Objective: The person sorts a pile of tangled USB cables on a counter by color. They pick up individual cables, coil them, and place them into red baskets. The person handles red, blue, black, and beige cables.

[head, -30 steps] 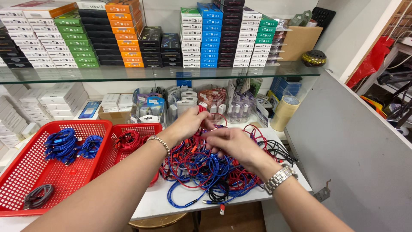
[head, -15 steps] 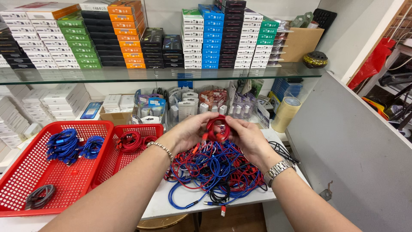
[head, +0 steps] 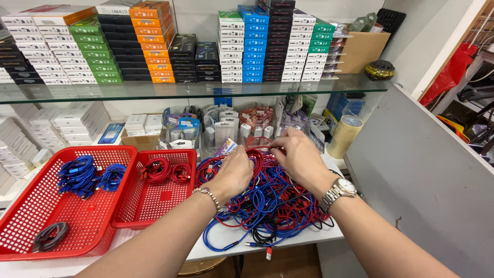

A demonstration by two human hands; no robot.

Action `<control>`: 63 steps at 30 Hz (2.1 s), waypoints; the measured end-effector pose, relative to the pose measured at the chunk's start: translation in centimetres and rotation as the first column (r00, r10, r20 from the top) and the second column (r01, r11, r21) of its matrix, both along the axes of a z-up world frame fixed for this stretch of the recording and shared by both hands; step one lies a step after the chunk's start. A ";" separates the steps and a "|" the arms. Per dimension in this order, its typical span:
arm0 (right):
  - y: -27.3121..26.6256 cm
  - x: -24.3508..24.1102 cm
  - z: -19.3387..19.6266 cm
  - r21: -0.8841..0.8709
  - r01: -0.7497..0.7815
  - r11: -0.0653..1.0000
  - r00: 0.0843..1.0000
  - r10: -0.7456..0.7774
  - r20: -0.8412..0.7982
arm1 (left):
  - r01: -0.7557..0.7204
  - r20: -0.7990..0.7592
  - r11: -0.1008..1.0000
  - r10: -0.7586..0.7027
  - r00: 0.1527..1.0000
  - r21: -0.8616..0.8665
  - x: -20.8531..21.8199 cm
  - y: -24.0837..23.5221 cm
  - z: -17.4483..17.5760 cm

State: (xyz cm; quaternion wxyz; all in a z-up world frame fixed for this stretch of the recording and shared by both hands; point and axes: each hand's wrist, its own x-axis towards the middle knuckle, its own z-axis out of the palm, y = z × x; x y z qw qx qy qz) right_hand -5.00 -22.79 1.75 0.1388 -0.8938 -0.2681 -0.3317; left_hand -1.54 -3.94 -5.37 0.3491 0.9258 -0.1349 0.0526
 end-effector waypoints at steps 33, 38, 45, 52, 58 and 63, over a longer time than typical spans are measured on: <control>3.2 7.1 -7.6 0.794 0.463 0.395 0.183 0.833 -0.522 | -0.328 -0.433 0.624 -0.020 0.901 -0.710 -0.8 5.1 0.0; 6.7 8.4 -8.5 0.792 0.432 0.432 0.171 0.823 -0.542 | -0.469 -0.503 0.471 0.060 0.862 -0.747 -0.4 8.5 -1.7; 15.0 12.5 -9.0 0.676 0.231 0.700 0.367 0.580 -0.727 | -0.613 -0.599 0.119 0.133 0.789 -0.781 3.5 14.5 -6.8; 21.9 16.4 -11.2 0.207 -0.161 0.965 0.809 0.249 -0.532 | -0.837 -0.845 -0.127 0.143 0.515 -0.532 8.5 18.5 -12.9; 25.0 18.1 -13.6 -0.080 -0.156 0.985 0.811 0.081 -0.579 | -0.876 -0.887 -0.154 0.155 0.434 -0.456 9.4 19.0 -15.3; 26.2 18.5 -15.1 -0.165 -0.206 0.965 0.903 0.122 -0.413 | -0.852 -0.904 -0.305 0.115 0.411 -0.426 9.4 18.5 -15.5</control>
